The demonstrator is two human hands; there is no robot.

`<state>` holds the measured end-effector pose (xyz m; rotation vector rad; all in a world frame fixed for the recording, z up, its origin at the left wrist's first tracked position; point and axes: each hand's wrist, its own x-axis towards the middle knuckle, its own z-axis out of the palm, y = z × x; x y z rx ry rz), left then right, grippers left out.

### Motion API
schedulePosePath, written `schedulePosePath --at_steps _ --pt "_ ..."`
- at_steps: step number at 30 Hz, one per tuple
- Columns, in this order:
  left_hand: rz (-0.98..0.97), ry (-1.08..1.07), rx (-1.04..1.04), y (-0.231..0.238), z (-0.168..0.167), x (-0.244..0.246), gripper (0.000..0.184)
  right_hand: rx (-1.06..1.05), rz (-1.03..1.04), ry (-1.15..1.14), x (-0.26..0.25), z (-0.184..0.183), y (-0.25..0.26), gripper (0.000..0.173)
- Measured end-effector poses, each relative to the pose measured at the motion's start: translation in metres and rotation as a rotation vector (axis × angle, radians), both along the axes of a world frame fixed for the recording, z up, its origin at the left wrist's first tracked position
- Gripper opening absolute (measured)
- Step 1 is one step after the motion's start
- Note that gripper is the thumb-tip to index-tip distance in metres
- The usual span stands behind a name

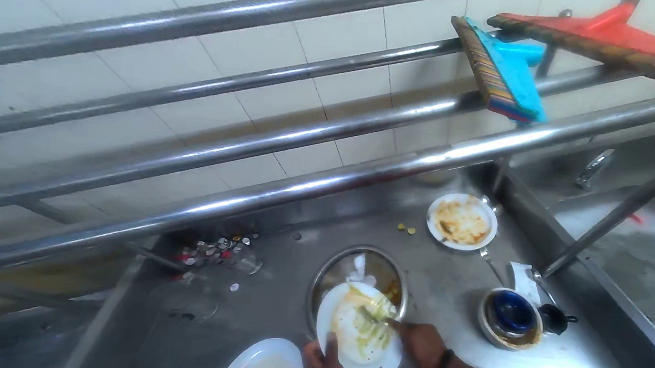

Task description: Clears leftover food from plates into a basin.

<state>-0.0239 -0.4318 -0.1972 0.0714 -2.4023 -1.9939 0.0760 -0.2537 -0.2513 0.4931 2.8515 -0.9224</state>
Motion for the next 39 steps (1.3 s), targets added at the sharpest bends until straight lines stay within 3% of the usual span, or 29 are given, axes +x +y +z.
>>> schedulePosePath --at_steps 3,8,13,17,20,27,29,34,39 --pt "0.000 -0.012 -0.017 0.003 -0.002 0.003 0.022 -0.022 -0.163 -0.077 -0.009 -0.008 0.019 0.051" --pt "-0.009 -0.041 -0.014 0.004 -0.003 0.002 0.024 -0.024 -0.048 0.003 0.006 -0.002 0.010 0.051" --pt "-0.010 0.030 -0.068 0.004 -0.002 0.003 0.025 -0.047 -0.177 -0.066 0.013 0.002 0.031 0.050" --pt "0.039 0.084 -0.097 0.004 -0.002 0.004 0.023 -0.086 0.147 -0.004 0.048 0.031 0.007 0.046" --pt "0.044 0.126 -0.110 0.006 -0.004 0.001 0.024 -0.036 0.285 0.015 0.056 0.023 -0.006 0.045" --pt "0.055 0.082 -0.066 0.004 0.003 0.003 0.021 0.049 -0.142 -0.152 0.010 -0.011 0.064 0.051" --pt "0.055 0.073 -0.042 -0.001 0.002 0.001 0.023 0.038 -0.151 -0.101 0.014 -0.001 0.058 0.050" --pt "0.062 0.046 -0.024 -0.004 -0.003 -0.005 0.022 0.082 0.081 0.033 0.036 0.004 0.014 0.050" --pt "0.034 0.031 -0.017 -0.006 -0.004 -0.008 0.021 0.093 -0.169 -0.111 0.018 -0.013 0.044 0.052"
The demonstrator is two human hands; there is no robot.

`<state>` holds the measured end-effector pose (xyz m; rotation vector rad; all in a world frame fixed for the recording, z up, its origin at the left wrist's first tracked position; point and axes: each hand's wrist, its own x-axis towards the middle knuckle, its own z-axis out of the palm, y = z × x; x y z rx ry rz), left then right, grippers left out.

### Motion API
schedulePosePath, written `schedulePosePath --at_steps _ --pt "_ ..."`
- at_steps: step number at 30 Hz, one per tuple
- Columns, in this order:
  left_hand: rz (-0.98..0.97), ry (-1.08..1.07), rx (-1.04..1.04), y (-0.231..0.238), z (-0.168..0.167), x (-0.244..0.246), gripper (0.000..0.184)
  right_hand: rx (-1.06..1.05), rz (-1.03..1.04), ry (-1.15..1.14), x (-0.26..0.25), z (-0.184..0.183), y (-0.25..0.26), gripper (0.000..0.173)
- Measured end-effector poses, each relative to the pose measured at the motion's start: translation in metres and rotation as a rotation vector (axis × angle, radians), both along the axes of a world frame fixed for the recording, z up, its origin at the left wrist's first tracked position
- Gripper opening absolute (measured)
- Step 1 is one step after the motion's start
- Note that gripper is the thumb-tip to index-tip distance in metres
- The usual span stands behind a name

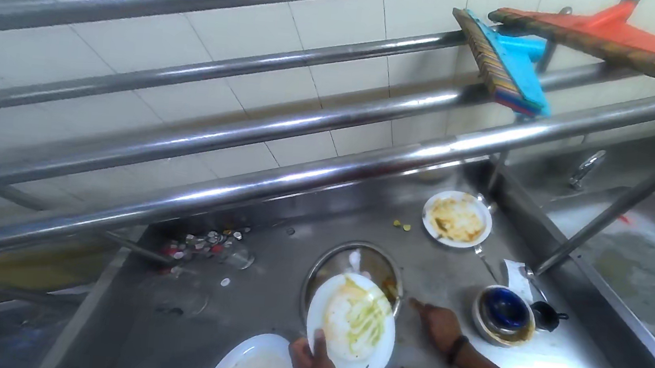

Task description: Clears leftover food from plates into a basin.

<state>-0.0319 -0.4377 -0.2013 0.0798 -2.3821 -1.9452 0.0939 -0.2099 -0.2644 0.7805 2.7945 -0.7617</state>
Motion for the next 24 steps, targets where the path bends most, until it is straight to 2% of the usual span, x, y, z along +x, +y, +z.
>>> schedulePosePath --at_steps 3,6,10,14,17,19,22,24 --pt "-0.009 -0.028 0.033 -0.006 0.001 -0.005 0.021 -0.040 -0.019 0.036 0.008 0.015 0.002 0.050" --pt "-0.028 -0.046 0.042 -0.008 0.001 -0.010 0.022 -0.083 0.155 0.108 0.026 0.034 -0.021 0.048" --pt "-0.074 -0.060 0.030 -0.001 0.001 -0.009 0.022 -0.055 0.269 0.158 0.017 0.028 -0.045 0.050" --pt "-0.130 -0.080 0.007 0.005 0.003 -0.004 0.021 -0.011 0.096 0.124 -0.020 0.018 -0.028 0.055" --pt "-0.143 -0.104 0.015 0.005 0.006 -0.002 0.023 -0.020 -0.029 0.087 -0.040 0.031 -0.015 0.053" --pt "-0.145 -0.113 0.016 0.003 0.007 -0.002 0.024 -0.011 0.019 0.134 -0.039 0.037 -0.025 0.054" --pt "-0.144 -0.129 0.026 0.003 0.006 -0.005 0.025 0.013 0.110 0.186 -0.036 0.026 -0.039 0.058" --pt "-0.150 -0.146 0.040 0.004 0.005 -0.006 0.026 -0.030 0.022 0.125 -0.040 0.021 -0.029 0.057"
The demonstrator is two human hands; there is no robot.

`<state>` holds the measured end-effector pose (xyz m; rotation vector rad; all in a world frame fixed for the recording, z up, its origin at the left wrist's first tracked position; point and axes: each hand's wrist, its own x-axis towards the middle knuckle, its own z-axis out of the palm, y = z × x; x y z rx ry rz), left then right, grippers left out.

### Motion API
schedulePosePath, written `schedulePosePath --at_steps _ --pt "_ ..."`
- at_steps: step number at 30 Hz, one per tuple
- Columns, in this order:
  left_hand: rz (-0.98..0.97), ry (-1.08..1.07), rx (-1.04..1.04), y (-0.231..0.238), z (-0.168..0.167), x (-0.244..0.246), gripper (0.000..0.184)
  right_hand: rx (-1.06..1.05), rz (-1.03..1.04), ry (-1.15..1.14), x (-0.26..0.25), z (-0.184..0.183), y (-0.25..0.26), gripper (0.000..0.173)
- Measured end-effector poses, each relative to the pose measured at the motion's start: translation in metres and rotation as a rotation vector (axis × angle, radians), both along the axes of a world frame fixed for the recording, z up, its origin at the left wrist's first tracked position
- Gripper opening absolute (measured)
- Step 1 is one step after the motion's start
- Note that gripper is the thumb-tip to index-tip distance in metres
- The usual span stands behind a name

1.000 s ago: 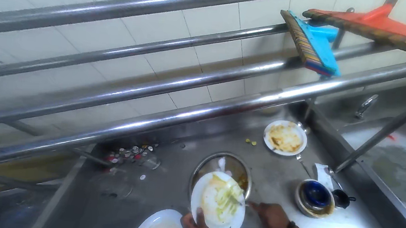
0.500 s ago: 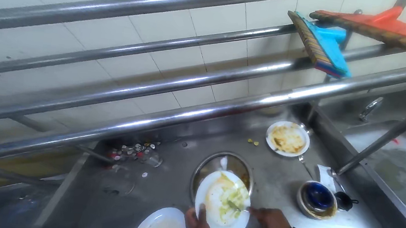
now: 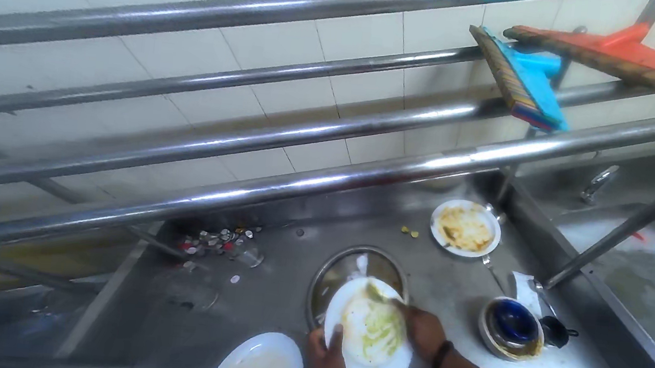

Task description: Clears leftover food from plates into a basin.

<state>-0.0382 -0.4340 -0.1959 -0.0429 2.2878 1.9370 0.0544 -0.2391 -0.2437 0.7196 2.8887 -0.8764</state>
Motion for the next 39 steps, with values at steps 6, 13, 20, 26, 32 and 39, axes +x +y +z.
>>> schedulePosePath --at_steps 6,13,20,26,32,39 --pt "-0.081 0.132 -0.105 -0.009 0.013 -0.004 0.039 -0.143 -0.258 -0.019 0.009 0.004 0.047 0.047" --pt "-0.427 0.936 -0.352 -0.022 0.011 -0.025 0.031 -0.283 -0.281 0.151 0.048 0.001 0.059 0.044" --pt "-0.599 1.260 -0.402 -0.035 0.012 -0.032 0.034 -0.364 -0.166 0.195 0.052 0.024 0.048 0.044" --pt "-0.636 1.343 -0.435 -0.042 0.019 -0.034 0.033 -0.310 0.062 0.152 0.031 0.051 0.028 0.044" --pt "-0.481 1.212 -0.292 -0.055 0.004 -0.029 0.030 -0.289 0.039 0.182 0.015 0.055 0.031 0.044" --pt "0.555 0.180 -0.024 -0.090 0.005 -0.026 0.030 -0.409 -0.092 0.213 0.040 0.033 0.048 0.043"
